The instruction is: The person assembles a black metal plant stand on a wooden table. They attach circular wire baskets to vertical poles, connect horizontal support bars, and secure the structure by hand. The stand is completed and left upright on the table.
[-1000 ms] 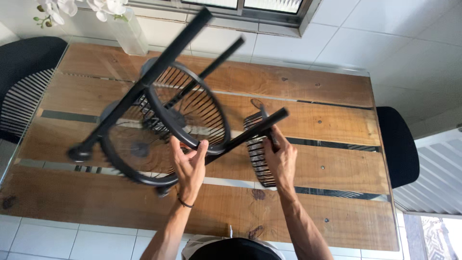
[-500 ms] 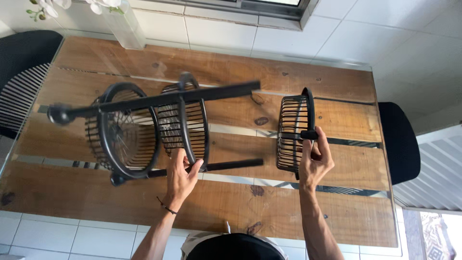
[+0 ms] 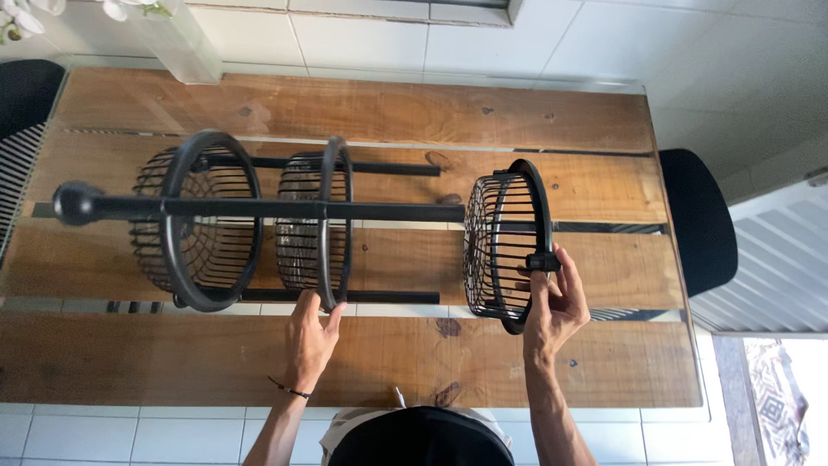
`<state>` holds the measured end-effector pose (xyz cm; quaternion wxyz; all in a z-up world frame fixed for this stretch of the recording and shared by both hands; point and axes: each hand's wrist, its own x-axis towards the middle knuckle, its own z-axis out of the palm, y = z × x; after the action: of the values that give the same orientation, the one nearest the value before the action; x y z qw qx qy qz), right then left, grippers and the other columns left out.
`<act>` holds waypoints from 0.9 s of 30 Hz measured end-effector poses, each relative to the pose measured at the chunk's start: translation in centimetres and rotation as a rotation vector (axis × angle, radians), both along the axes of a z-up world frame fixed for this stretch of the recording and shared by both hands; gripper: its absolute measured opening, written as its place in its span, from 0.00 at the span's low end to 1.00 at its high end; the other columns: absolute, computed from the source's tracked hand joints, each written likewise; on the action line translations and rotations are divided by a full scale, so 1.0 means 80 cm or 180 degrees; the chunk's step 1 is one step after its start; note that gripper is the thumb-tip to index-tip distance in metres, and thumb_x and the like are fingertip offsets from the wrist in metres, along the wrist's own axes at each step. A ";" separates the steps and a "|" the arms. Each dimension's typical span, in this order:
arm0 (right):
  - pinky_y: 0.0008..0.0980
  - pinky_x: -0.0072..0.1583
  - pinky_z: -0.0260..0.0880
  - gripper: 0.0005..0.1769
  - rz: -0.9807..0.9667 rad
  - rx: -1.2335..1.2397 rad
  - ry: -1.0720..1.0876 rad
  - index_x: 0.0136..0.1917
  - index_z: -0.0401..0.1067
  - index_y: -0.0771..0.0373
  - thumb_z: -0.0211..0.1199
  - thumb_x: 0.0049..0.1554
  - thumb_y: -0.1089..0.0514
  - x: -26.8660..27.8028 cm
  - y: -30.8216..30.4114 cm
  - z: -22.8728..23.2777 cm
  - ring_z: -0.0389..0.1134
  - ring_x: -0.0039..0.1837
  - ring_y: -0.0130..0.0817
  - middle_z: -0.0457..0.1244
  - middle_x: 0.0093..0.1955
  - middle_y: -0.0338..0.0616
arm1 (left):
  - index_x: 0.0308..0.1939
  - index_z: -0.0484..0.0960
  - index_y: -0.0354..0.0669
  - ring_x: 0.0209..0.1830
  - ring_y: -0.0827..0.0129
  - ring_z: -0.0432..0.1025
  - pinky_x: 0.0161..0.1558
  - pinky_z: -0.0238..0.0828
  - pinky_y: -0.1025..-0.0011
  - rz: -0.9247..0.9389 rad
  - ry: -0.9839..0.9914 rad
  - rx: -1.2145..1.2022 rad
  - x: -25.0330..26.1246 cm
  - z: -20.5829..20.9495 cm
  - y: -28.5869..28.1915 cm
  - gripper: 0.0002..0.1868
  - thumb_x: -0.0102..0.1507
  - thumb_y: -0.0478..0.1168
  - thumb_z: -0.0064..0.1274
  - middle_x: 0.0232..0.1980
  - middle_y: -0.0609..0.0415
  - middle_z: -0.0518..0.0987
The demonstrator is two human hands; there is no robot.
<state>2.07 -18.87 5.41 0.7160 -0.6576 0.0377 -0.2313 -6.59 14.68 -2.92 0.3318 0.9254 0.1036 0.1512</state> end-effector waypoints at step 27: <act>0.30 0.57 0.77 0.36 0.0433 0.0441 0.0408 0.78 0.54 0.71 0.62 0.60 0.69 -0.008 0.014 0.051 0.72 0.61 0.36 0.61 0.73 0.60 | 0.78 0.58 0.62 0.49 0.64 0.78 0.48 0.81 0.66 -0.2729 -0.1007 0.0777 0.148 0.156 -0.162 0.42 0.63 0.40 0.61 0.53 0.58 0.77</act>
<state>1.40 -17.75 9.48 0.7699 -0.6210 0.0545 -0.1365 5.21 1.70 9.53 0.2649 0.8826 -0.3581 0.1508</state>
